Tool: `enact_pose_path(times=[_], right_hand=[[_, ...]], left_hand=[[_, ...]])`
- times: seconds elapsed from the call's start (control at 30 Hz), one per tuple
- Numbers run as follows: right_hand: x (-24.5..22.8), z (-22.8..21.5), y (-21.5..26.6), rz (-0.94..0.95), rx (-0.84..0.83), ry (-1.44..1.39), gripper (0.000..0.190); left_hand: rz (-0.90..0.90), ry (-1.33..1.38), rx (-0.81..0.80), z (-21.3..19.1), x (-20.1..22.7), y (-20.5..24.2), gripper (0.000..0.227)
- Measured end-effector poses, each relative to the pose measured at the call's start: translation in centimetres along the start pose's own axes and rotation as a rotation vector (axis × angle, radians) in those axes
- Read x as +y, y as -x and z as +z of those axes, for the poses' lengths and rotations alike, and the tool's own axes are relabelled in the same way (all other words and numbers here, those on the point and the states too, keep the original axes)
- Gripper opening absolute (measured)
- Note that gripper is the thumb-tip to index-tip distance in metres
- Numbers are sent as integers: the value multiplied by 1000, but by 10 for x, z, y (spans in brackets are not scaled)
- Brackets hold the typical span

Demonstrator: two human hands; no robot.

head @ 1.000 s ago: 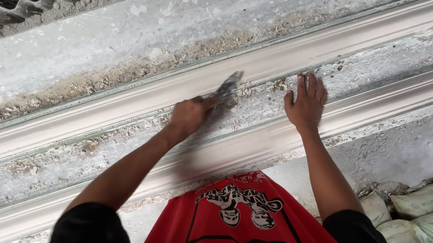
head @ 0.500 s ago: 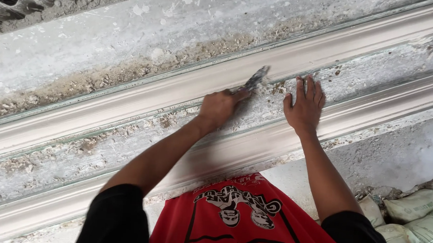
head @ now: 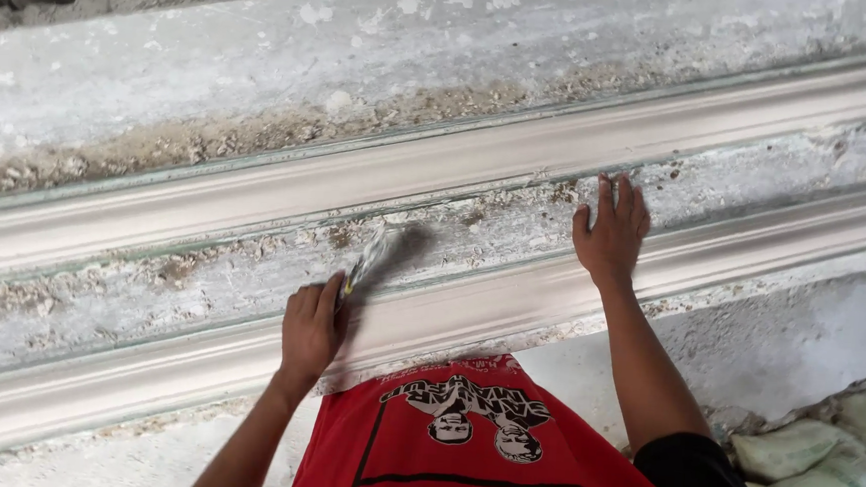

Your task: The person scrapes the surface of white decorative moldings using a metal scraper. They hold the molding steady with their left hand while scraping with their right hand, removing dust and debris from the grooves.

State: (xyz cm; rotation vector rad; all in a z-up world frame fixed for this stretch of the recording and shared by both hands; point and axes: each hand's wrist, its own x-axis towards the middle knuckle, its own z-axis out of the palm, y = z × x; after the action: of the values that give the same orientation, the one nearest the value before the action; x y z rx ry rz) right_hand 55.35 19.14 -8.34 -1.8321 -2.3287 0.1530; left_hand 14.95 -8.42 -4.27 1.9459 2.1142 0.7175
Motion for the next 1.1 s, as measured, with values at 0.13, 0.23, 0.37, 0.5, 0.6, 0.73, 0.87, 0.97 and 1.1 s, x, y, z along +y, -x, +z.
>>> enact_pose_path(times=[0.13,0.23,0.37,0.5,0.6,0.73,0.87,0.97,1.1], right_hand=[[-4,9,-4,-113,125,17,58],[-60,11,0,-270,144,-74,57],[-157,17,15,-302,82,-146,58],[-197,28,34,-303,84,-111,66],[-195,33,35,-262,80,-84,69],[-191,42,35,-222,64,-69,72],[-183,38,31,-199,29,-62,72],[-159,23,34,-214,-55,-94,66],[-104,22,58,-325,33,-108,57]], left_hand=[[-30,-13,141,-9,12,6,46],[-31,-10,211,-9,10,11,43],[-84,-3,202,-2,5,15,44],[-128,-2,207,2,3,21,41],[-115,10,221,0,2,18,41],[-125,41,209,-9,6,15,40],[-103,30,245,-4,2,21,40],[-90,54,240,-3,4,23,39],[-135,6,243,0,4,23,40]])
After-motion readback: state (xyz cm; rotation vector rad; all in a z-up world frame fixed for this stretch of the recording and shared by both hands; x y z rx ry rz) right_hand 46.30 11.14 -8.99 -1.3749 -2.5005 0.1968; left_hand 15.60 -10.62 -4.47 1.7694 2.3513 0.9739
